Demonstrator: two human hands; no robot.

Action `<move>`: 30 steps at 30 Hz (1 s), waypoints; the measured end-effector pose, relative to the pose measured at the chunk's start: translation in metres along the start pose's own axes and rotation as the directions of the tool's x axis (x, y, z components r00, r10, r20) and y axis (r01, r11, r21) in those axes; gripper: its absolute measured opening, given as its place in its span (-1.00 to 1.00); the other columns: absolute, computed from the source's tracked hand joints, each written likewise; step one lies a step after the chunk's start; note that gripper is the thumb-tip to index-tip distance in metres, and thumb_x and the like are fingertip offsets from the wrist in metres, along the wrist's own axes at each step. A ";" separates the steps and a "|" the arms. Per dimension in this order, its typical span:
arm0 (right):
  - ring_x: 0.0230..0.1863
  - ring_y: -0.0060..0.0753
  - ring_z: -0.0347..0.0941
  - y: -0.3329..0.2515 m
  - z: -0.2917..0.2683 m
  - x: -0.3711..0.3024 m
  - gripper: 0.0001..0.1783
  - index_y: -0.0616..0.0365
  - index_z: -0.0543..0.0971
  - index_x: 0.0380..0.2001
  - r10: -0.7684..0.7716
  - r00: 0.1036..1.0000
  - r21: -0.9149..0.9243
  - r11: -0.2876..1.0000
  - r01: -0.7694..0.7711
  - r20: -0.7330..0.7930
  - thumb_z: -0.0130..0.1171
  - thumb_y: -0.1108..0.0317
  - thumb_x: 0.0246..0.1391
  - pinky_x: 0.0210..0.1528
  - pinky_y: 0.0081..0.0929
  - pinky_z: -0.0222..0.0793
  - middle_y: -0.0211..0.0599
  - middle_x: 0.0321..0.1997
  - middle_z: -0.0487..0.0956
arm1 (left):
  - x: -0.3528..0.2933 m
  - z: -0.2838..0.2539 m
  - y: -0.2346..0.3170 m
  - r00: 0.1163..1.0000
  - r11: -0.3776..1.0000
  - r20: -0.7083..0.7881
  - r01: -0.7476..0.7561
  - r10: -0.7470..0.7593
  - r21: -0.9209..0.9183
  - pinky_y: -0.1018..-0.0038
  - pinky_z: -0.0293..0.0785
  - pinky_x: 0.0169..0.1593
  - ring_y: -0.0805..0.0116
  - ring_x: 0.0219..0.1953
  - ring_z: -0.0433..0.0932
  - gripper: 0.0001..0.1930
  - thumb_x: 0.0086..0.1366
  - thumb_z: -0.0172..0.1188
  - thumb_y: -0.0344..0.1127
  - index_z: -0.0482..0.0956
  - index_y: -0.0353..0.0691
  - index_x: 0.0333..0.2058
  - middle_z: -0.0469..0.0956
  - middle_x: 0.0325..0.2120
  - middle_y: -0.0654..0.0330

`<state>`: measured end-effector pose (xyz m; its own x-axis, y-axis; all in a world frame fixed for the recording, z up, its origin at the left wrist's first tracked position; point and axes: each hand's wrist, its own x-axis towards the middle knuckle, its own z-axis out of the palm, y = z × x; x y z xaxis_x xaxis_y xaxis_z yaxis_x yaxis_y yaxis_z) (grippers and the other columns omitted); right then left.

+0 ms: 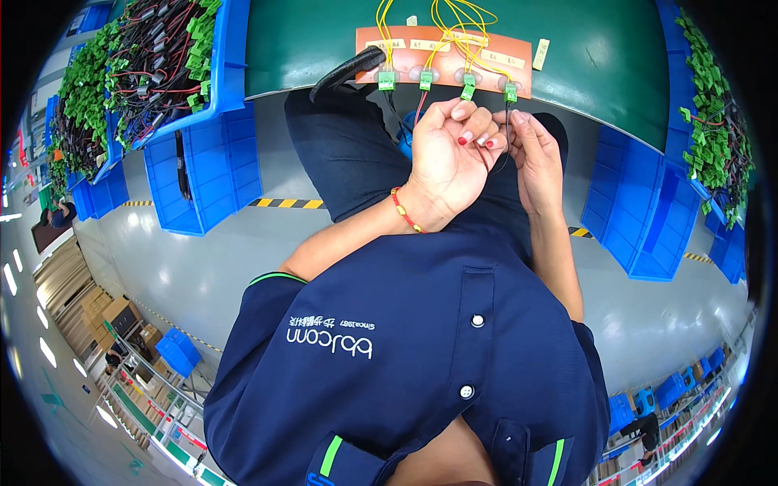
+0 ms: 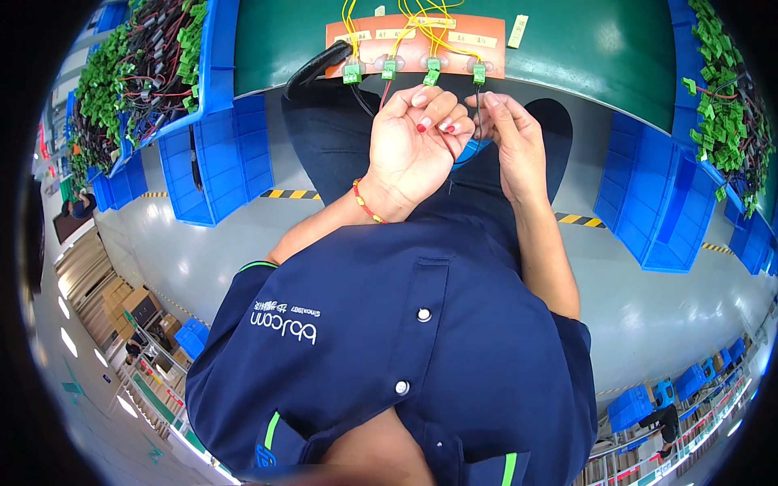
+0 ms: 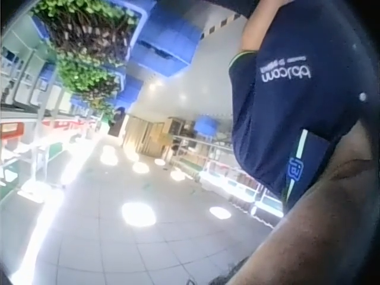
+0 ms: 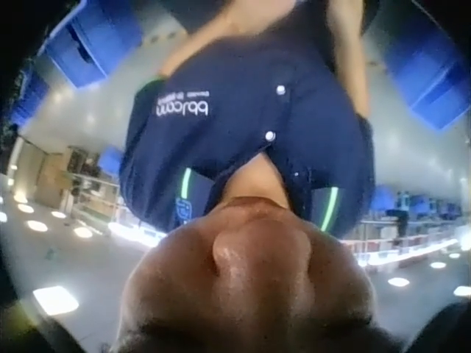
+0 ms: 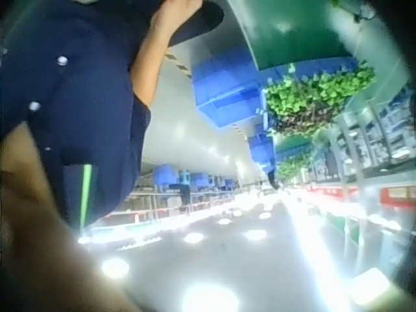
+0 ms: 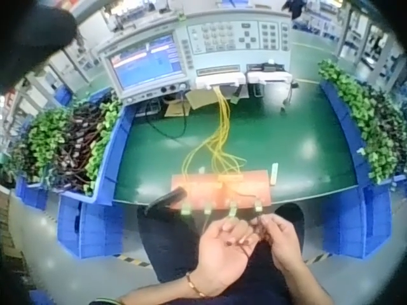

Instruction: The person assembles electronic components by connecting wire harnesses with green connectors to a blue electronic housing, then places the assembled unit onto a testing rig. All connections are made by hand.

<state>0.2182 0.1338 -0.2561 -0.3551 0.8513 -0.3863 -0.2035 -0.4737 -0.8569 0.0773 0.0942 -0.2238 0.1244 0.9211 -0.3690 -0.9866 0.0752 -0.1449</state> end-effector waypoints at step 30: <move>0.13 -0.45 0.38 0.096 0.029 0.035 -0.40 0.20 0.40 0.09 0.059 0.749 -0.418 0.857 0.300 0.660 0.38 0.26 0.02 0.11 -0.38 0.35 -0.23 0.19 0.42 | -0.034 0.004 0.015 0.978 0.266 0.131 -0.172 0.165 0.949 0.47 0.31 0.18 0.39 0.15 0.38 -0.50 0.42 0.01 -0.31 0.23 -0.36 0.28 0.38 0.16 0.08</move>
<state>0.1603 0.1114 -0.3420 -0.8800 0.4609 -0.1150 0.1006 -0.0558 -0.9934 0.0580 0.0654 -0.2098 -0.0550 0.9629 -0.2641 -0.3838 0.2237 0.8959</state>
